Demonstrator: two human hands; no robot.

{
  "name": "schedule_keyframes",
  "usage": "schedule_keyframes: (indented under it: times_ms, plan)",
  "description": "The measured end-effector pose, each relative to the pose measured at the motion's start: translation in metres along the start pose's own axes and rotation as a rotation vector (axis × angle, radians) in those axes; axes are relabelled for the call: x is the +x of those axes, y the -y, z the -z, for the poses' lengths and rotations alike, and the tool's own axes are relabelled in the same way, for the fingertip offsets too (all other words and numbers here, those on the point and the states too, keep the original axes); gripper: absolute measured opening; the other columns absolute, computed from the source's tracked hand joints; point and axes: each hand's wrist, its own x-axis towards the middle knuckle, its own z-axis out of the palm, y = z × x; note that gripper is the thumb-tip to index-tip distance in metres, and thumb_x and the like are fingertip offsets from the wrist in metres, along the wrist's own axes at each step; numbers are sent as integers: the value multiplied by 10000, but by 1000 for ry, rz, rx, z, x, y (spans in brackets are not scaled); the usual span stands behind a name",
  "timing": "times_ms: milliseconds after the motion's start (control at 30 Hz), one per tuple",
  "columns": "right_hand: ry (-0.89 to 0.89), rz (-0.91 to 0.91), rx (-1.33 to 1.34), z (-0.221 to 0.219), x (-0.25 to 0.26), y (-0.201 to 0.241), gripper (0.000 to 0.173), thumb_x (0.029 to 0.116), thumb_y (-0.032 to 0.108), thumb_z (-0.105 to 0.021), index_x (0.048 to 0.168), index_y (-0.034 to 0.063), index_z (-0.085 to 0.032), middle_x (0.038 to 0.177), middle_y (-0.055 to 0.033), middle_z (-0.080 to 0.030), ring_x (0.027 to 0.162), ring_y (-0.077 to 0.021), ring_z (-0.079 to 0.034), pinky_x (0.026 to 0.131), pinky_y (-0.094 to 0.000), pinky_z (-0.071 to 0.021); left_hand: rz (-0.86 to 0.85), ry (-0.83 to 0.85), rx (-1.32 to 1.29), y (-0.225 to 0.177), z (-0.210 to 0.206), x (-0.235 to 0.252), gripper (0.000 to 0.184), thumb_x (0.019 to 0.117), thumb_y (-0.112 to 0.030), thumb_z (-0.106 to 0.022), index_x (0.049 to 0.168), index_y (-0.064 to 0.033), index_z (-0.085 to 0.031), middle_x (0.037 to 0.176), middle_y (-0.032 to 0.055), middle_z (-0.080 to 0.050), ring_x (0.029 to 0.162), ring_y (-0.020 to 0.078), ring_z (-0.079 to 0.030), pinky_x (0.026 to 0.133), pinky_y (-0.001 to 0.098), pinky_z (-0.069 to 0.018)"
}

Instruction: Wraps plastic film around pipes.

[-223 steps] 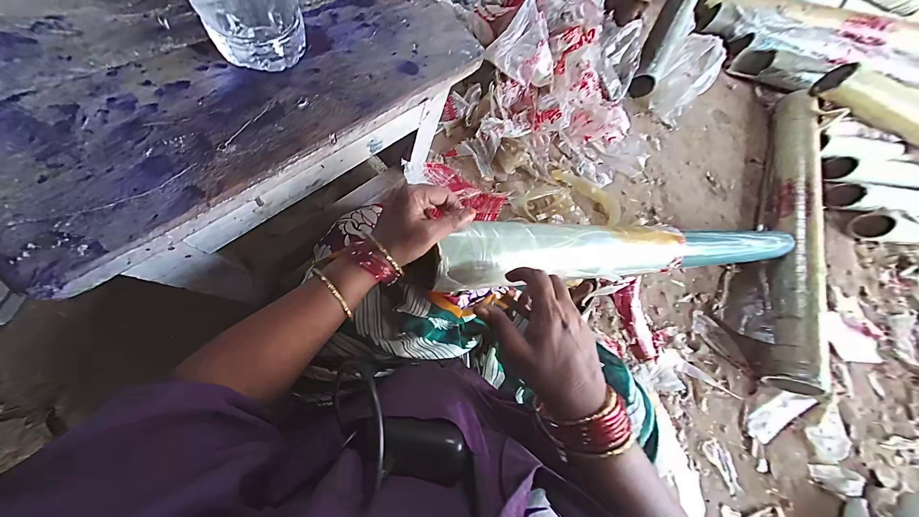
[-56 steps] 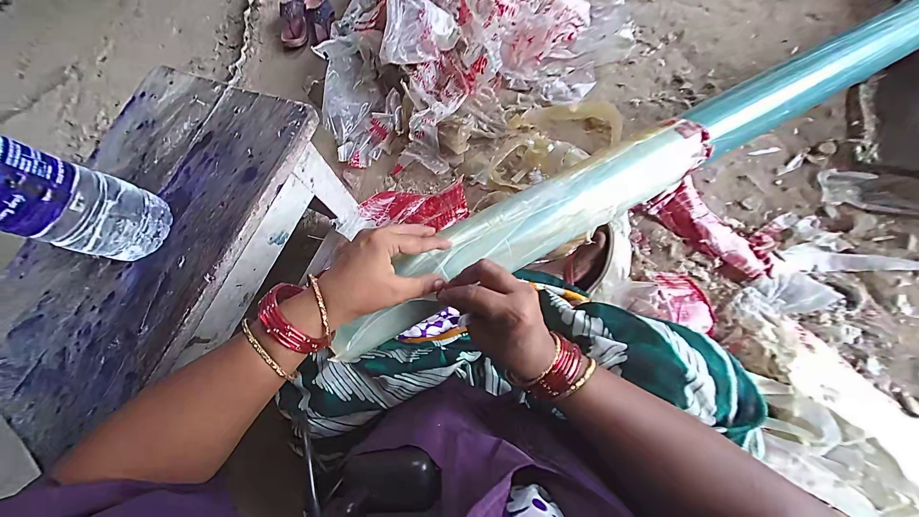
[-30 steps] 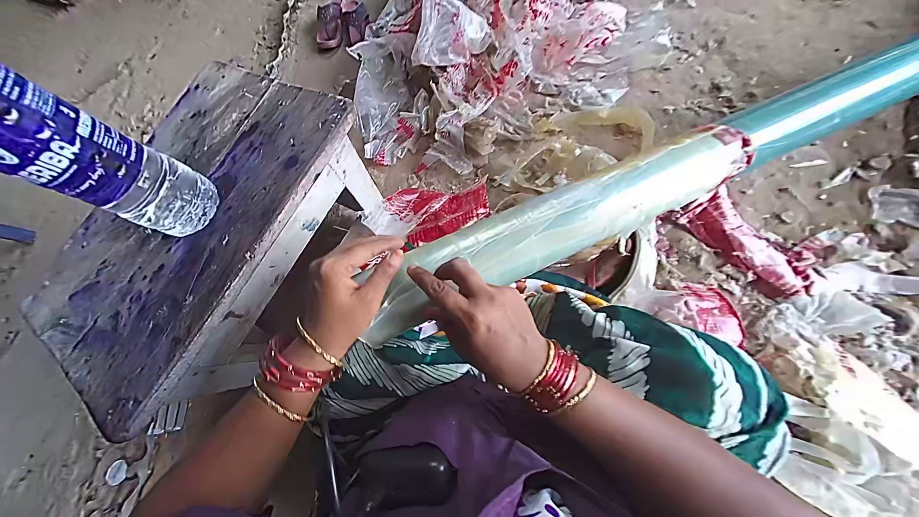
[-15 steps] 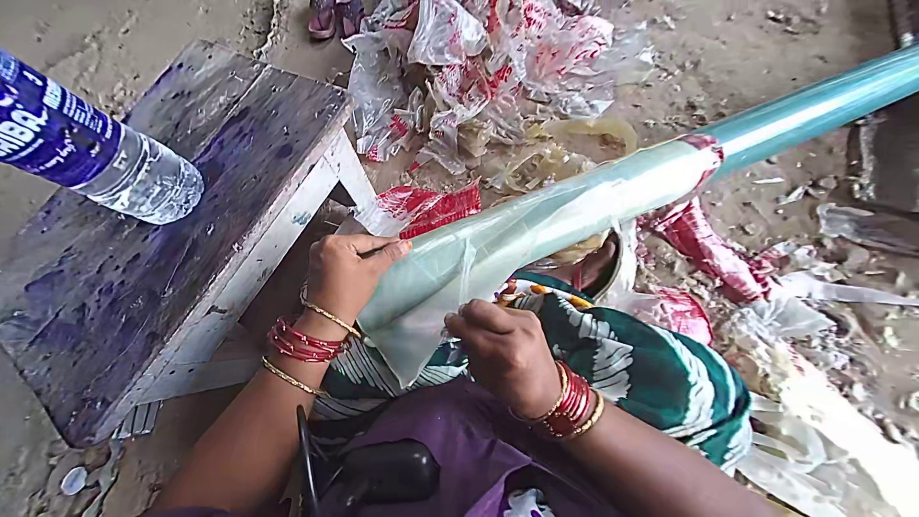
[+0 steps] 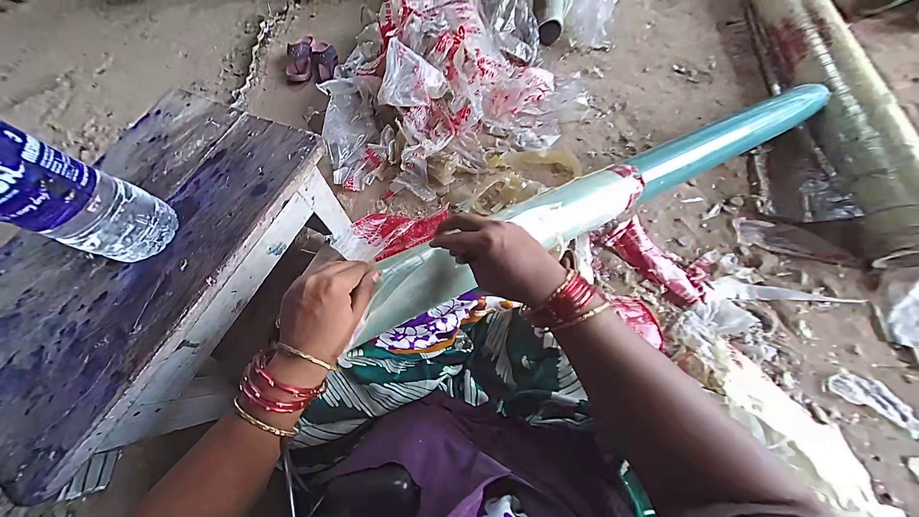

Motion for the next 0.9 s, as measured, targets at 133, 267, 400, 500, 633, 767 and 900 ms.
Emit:
schedule_keyframes:
  times_ms: [133, 267, 400, 500, 633, 767, 900]
  plan:
    - [45, -188, 319, 7, 5, -2, 281, 1034, 130, -556, 1229, 13, -721, 1193, -154, -717, 1048, -200, -691, 913, -370, -544, -241, 10, -58, -3, -11, 3, 355, 1020, -354, -565, 1153, -120, -795, 1244, 107, -738, 1238, 379, -645, 1013, 553, -502]
    - [-61, -175, 79, -2, -4, 5, 222, 973, 89, -605, 1098, 74, -787, 1049, -141, -694, 853, -274, -689, 708, -478, -561, -415, 41, -154, 8, -13, 4, 313, 1028, -285, -536, 1116, -180, -817, 1242, 42, -748, 1268, 347, -628, 1002, 538, -491]
    - [74, -133, -182, 3, 6, 32, 282, 917, -1, -645, 1097, 151, -799, 1172, -150, -694, 751, -343, -702, 555, -532, -543, -495, 63, -253, 13, -11, 1, 291, 994, -189, -548, 1047, -203, -834, 1095, 17, -766, 1173, 263, -628, 981, 444, -460]
    - [203, -82, -198, 5, 21, 29, 243, 942, 15, -642, 1060, 146, -809, 1131, -115, -720, 895, -342, -716, 651, -549, -564, -511, 77, -330, 16, -10, -1, 260, 983, -182, -585, 1003, -217, -842, 1010, -12, -779, 1162, 223, -648, 1030, 437, -455]
    - [172, 31, -189, -3, 25, 21, 116, 873, -27, -686, 798, 48, -732, 906, -118, -715, 806, -328, -709, 596, -530, -534, -454, 9, -324, 13, -12, -7, 263, 989, -160, -571, 998, -178, -833, 1013, -7, -782, 1160, 216, -663, 1030, 412, -479]
    - [26, 107, -202, -11, 15, 18, 145, 856, -41, -672, 736, 40, -685, 850, -109, -702, 674, -296, -693, 487, -481, -491, -250, -70, -140, 4, -16, -5, 321, 1020, -296, -566, 1149, -108, -792, 1206, 109, -738, 1135, 288, -685, 979, 439, -534]
    - [62, 62, -199, -10, 13, 19, 87, 880, -32, -700, 884, 55, -712, 975, -117, -730, 723, -311, -718, 525, -499, -534, -199, -2, -64, 4, -18, -3, 373, 1022, -372, -549, 1180, -124, -779, 1237, 105, -728, 1131, 300, -694, 947, 496, -538]
